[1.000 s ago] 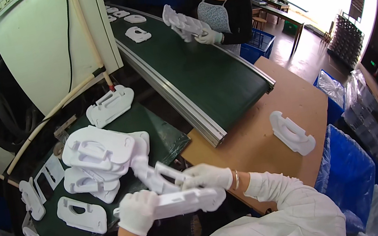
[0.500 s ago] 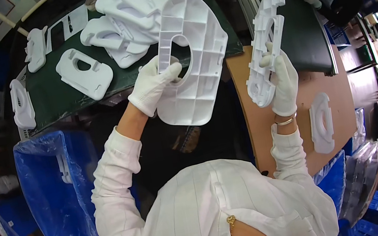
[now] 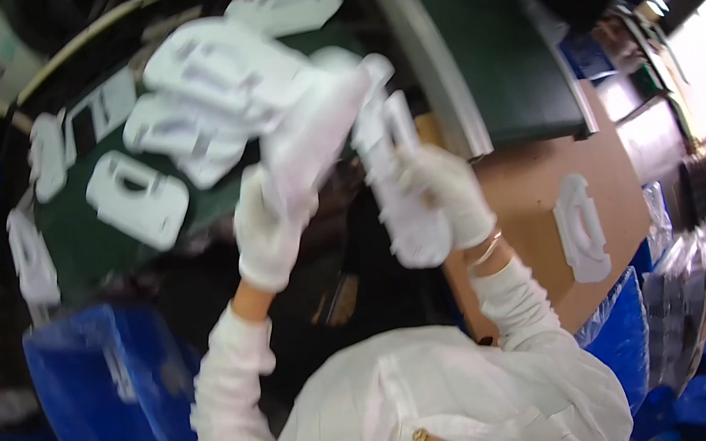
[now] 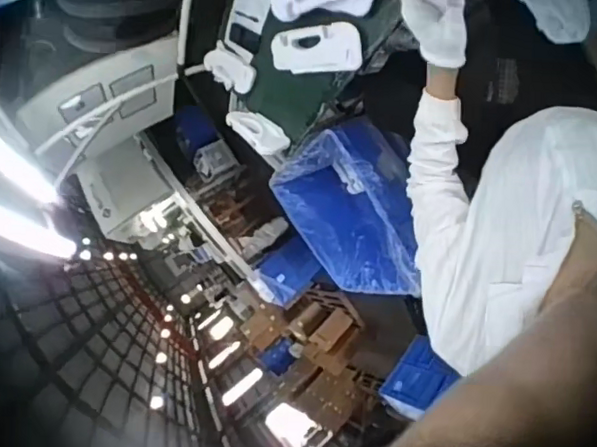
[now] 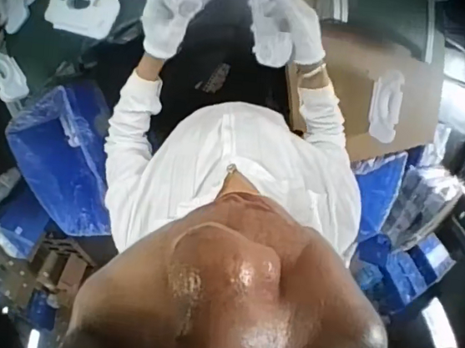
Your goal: The person takes plastic parts from a conveyor belt and worktable, fits and snaps the matching pieces together by hand, and places the assembled plastic parts into a storage bin and onto the table.
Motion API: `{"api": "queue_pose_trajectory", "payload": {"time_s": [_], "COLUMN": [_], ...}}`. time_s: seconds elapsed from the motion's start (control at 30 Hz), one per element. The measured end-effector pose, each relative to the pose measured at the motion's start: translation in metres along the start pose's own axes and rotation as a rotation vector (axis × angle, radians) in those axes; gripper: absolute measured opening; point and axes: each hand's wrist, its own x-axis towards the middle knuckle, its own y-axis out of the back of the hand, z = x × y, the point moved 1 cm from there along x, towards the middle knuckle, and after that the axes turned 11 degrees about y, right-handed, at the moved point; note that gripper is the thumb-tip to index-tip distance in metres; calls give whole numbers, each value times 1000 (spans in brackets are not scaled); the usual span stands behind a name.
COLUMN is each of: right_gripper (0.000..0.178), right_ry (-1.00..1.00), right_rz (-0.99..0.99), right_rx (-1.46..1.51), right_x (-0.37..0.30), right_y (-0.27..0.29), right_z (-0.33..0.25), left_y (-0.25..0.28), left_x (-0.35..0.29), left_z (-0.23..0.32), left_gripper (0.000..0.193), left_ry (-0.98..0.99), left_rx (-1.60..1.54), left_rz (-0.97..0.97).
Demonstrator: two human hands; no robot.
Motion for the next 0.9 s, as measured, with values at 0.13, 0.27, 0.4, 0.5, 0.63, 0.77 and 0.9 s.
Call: {"api": "queue_pose_trajectory", "payload": {"time_s": [0.13,0.27,0.4,0.5,0.63,0.77,0.9], "right_gripper": [23,40,54,62,69,56,25], "right_ry": [-59,-271,-257,-126,223,353,273], "right_rz": [-228,-466,-465,-414,-364,-417,-311], "right_rx": [330,805,646,345,-6,-641,-593], "right_x": [8,-4,-7,-8,-8,-11,-9], "right_y": [3,22,16,10,-3,-17,-17], "right_z": [38,29,13,8,19,22,34], "left_y": [0,-13,-18,-24,-16,-43,-57], "left_x": [-5,-12,-8,-9,-29,-24,-28], "left_z": [7,20,11,12,-9,0,-26], "left_gripper": [25,25,26,35,58,75,83], "left_ry": [-763,-1022,-1025,-828,61,420,544], "left_rx": [567,702,793,918,221,-369,-480], "left_rz": [-270,-406,-440,-424,-417,-363,-249]}}
